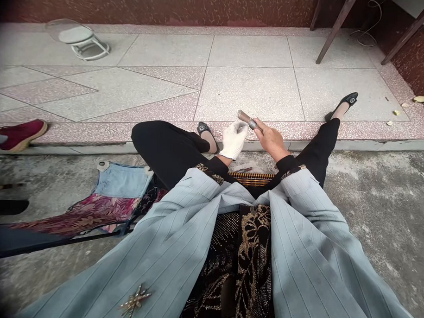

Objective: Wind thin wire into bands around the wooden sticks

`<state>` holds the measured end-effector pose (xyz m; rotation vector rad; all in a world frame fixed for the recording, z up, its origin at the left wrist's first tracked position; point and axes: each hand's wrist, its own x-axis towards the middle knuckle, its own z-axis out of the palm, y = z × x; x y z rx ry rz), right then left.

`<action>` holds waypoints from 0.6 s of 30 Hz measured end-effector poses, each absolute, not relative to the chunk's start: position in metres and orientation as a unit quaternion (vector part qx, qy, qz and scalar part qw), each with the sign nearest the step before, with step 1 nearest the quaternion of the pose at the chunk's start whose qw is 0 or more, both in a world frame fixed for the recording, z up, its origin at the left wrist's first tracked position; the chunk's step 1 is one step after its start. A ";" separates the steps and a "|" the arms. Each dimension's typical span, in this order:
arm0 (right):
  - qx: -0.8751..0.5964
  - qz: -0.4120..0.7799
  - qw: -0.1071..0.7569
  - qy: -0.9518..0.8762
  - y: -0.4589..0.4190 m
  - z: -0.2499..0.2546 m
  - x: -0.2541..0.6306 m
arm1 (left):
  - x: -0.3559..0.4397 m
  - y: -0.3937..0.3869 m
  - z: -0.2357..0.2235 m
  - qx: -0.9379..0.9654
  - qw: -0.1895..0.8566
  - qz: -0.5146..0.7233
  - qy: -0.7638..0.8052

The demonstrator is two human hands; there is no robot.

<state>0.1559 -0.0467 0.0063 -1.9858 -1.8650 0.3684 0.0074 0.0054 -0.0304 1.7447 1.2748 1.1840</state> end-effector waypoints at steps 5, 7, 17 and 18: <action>-0.723 0.112 0.181 -0.657 -0.047 0.009 0.151 | 0.010 0.008 -0.030 0.630 0.334 0.454 0.533; -0.726 0.122 0.190 -0.649 -0.045 0.009 0.152 | 0.012 0.007 -0.030 0.608 0.403 0.476 0.492; -0.665 0.325 0.343 -0.578 -0.035 -0.005 0.155 | 0.017 0.003 -0.027 0.560 0.504 0.522 0.400; -0.656 0.349 0.357 -0.567 -0.036 -0.006 0.155 | 0.017 0.003 -0.027 0.552 0.511 0.524 0.399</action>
